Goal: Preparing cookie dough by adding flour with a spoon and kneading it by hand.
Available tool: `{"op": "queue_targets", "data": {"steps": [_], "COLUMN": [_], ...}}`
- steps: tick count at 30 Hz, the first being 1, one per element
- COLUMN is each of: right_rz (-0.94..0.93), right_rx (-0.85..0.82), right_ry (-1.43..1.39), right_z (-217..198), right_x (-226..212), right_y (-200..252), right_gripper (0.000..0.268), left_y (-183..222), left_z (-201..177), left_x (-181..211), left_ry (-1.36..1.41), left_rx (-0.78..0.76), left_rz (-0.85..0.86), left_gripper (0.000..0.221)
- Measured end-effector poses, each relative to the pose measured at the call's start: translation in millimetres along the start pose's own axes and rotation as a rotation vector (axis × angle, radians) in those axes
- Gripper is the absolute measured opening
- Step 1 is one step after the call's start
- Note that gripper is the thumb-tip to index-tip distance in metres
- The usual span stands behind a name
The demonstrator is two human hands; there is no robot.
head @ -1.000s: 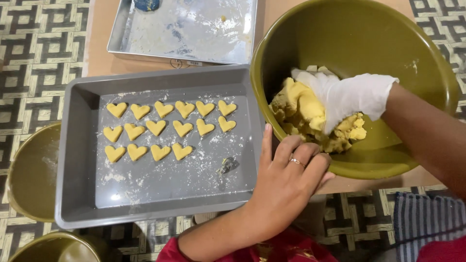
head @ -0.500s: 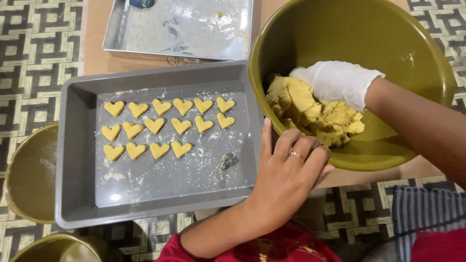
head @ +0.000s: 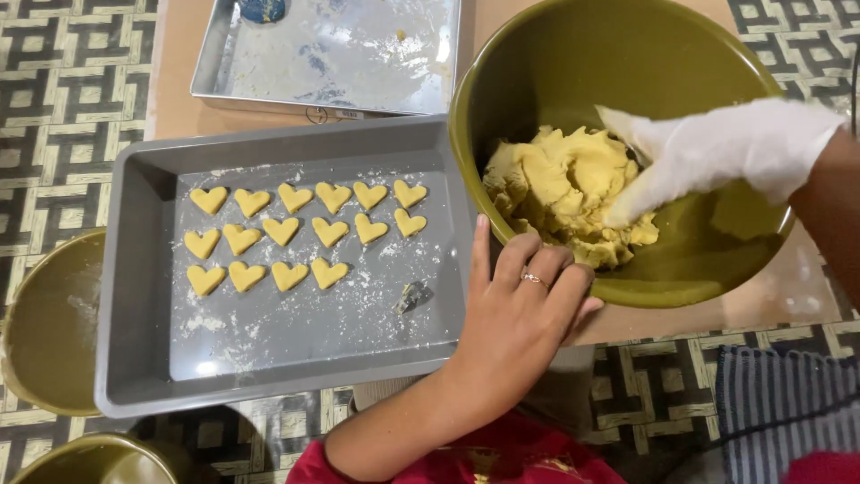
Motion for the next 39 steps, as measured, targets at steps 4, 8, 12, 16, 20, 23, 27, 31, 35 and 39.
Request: {"op": "queue_targets", "data": {"steps": [4, 8, 12, 16, 20, 23, 27, 31, 35, 39], "right_rz": [0.169, 0.012, 0.005, -0.012, -0.039, -0.063, -0.084, -0.181, -0.227, -0.132], "right_rx": [0.012, 0.095, 0.090, 0.101, 0.125, 0.137, 0.142, 0.125, 0.289, 0.158], "right_ry": [0.287, 0.329, 0.238, 0.115, -0.013, -0.098, -0.176, -0.414, 0.115, 0.090], "right_z": [33.8, 45.3, 48.1, 43.1, 33.0, 23.2, 10.8, 8.7, 18.6, 19.1], "right_x": [22.6, 31.9, 32.1, 31.5, 28.8, 24.9, 29.8, -0.5, -10.8, -46.7], "right_y": [-25.0, -33.5, -27.3, -20.9, -18.8, -22.8, -27.0, 13.4, -8.8, 0.6], "right_gripper": [0.136, 0.131, 0.114, 0.090, 0.067, 0.052, 0.040, 0.048, 0.062, 0.024], "left_y": [-3.0, -3.1, -2.8, -2.9, -2.9, -1.0, -1.9, -2.8, -2.8, -0.7], "left_z": [-3.9, -4.5, -3.3, -5.0, -4.5, -0.8, -1.5, -3.0, -3.7, -1.8], "left_x": [-1.0, -2.2, -2.9, -2.0, -0.5, 0.4, 2.4, 2.2, 1.1, -0.2], "left_ry": [0.024, 0.029, 0.035, 0.041, 0.020, -0.005, 0.003, 0.011, 0.042, 0.044], "left_rx": [-0.017, -0.024, -0.022, -0.011, 0.004, 0.016, 0.027, 0.007, -0.008, -0.018], "left_rz": [-0.004, -0.005, -0.021, 0.000, 0.002, 0.011, -0.004, 0.000, -0.007, -0.021], "left_gripper": [0.021, 0.023, 0.024, 0.023, 0.023, 0.023, 0.021, 0.021, 0.022, 0.023]}}
Point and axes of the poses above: each hand's wrist, its own y-axis away from the middle knuckle, its own z-axis out of the palm, x = y × z, the point moved 2 cm from there along -y, towards the middle knuckle, and after that the axes turned 6 degrees about y, right-handed, at the moved point
